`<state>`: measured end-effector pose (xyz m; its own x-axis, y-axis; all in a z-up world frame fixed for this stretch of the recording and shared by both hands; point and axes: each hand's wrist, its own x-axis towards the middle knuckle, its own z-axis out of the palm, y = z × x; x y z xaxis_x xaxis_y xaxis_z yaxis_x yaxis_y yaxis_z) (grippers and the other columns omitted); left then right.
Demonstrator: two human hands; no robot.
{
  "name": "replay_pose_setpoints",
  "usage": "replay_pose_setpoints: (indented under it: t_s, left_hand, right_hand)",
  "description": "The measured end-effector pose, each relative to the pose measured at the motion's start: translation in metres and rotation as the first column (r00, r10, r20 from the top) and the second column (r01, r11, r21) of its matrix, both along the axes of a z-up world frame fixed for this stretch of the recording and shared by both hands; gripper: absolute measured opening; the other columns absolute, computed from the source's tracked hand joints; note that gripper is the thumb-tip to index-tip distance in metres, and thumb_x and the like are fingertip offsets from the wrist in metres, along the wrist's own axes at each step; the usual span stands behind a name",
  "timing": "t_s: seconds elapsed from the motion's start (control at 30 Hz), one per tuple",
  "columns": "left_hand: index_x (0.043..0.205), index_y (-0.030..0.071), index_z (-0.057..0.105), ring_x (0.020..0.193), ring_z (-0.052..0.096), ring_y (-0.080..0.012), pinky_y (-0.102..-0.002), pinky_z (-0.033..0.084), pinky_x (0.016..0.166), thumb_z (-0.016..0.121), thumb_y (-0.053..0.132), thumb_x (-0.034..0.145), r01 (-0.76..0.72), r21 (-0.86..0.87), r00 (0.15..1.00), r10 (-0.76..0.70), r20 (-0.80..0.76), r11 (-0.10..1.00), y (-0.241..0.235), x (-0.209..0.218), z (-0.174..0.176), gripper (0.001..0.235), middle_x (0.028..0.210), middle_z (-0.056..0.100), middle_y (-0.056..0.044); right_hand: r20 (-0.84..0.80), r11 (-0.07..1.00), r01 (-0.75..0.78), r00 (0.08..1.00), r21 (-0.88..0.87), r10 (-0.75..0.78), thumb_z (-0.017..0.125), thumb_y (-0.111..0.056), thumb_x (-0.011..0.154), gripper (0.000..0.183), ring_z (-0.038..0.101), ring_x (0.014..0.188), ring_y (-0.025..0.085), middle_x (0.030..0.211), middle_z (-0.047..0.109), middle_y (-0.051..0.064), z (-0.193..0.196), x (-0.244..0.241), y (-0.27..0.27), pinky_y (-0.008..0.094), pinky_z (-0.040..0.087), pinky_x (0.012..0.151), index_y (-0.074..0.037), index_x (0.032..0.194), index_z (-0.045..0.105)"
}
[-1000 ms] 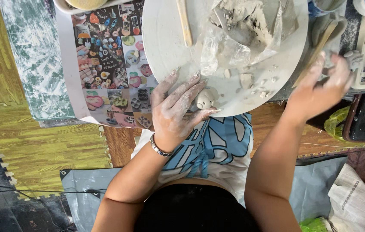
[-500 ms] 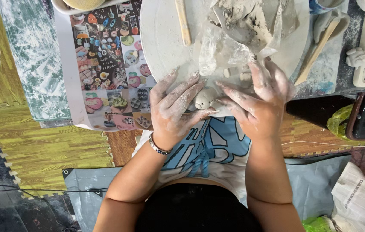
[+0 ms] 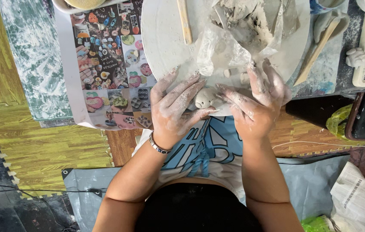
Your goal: The person shapes a small piece of clay into a ball and then uses a wooden tool to carve details into it. They continue to refine the shape with their fingers and the tool, creating a small sculpted figure on a white plate.
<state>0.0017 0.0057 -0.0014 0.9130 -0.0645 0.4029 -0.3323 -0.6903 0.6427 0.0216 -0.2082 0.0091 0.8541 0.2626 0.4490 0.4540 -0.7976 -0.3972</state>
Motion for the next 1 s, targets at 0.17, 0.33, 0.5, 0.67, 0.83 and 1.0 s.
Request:
replay_pose_setpoints:
  t_s: [0.17, 0.33, 0.5, 0.67, 0.83, 1.0]
  left_hand:
    - [0.127, 0.012, 0.075, 0.135, 0.053, -0.032, -0.043, 0.038, 0.118, 0.083, 0.049, 0.085, 0.006, -0.012, 1.0, -0.006, -0.004, 1.0, 0.0, -0.001, -0.002, 0.057, 0.133, 0.071, -0.003]
    - [0.127, 0.012, 0.074, 0.135, 0.053, -0.0309, -0.044, 0.038, 0.118, 0.083, 0.048, 0.086, 0.003, -0.008, 1.0, -0.003, 0.012, 1.0, 0.0, 0.0, -0.004, 0.056, 0.133, 0.071, -0.003]
    - [0.127, 0.012, 0.074, 0.136, 0.052, -0.0316, -0.043, 0.038, 0.118, 0.083, 0.048, 0.086, 0.007, 0.0, 1.0, -0.007, 0.013, 1.0, 0.001, 0.0, -0.002, 0.056, 0.133, 0.071, -0.003]
    - [0.127, 0.009, 0.073, 0.133, 0.055, -0.029, -0.043, 0.037, 0.118, 0.082, 0.046, 0.086, 0.033, -0.015, 0.999, -0.033, 0.001, 0.999, 0.001, -0.001, -0.001, 0.056, 0.131, 0.072, -0.004]
    - [0.125, 0.007, 0.072, 0.13, 0.059, -0.0281, -0.043, 0.037, 0.117, 0.082, 0.041, 0.084, 0.036, -0.037, 0.999, -0.036, 0.009, 0.999, 0.0, 0.003, 0.007, 0.055, 0.128, 0.073, -0.007]
    - [0.124, 0.005, 0.071, 0.124, 0.065, -0.0245, -0.044, 0.038, 0.118, 0.082, 0.04, 0.081, 0.054, -0.065, 0.999, -0.053, 0.011, 0.996, -0.001, 0.008, 0.017, 0.056, 0.126, 0.073, -0.008]
  right_hand:
    - [-0.098, 0.999, -0.019, 0.995, -0.032, 0.016, 0.084, -0.017, 0.086, 0.024, 0.05, 0.146, 0.043, 0.149, 0.063, 0.01, 0.006, 0.003, -0.001, 0.048, 0.031, 0.119, -0.022, 0.11, 0.085]
    - [-0.103, 0.998, 0.068, 0.992, -0.009, -0.069, 0.086, -0.023, 0.088, 0.022, 0.052, 0.143, 0.038, 0.147, 0.063, 0.011, 0.007, -0.003, 0.011, 0.048, 0.03, 0.118, -0.023, 0.11, 0.085]
    - [-0.049, 0.99, 0.138, 0.989, -0.041, -0.14, 0.083, -0.024, 0.091, 0.018, 0.052, 0.142, 0.037, 0.144, 0.066, 0.01, 0.001, -0.005, 0.019, 0.046, 0.029, 0.117, -0.023, 0.108, 0.087]
    - [0.117, 0.975, 0.167, 0.976, 0.148, -0.185, 0.08, -0.017, 0.1, 0.011, 0.057, 0.134, 0.034, 0.136, 0.069, 0.014, 0.0, -0.002, 0.016, 0.043, 0.041, 0.111, -0.007, 0.098, 0.076]
    - [0.077, 0.853, 0.168, 0.969, 0.495, -0.236, 0.071, -0.013, 0.099, 0.019, 0.066, 0.118, 0.027, 0.127, 0.068, 0.016, 0.036, 0.031, -0.014, 0.039, 0.053, 0.099, 0.003, 0.101, 0.061]
    - [0.231, 0.95, 0.064, 0.963, 0.306, -0.139, 0.079, 0.002, 0.091, 0.02, 0.066, 0.121, 0.03, 0.123, 0.07, 0.019, 0.078, 0.139, -0.068, 0.042, 0.052, 0.107, 0.005, 0.098, 0.06]
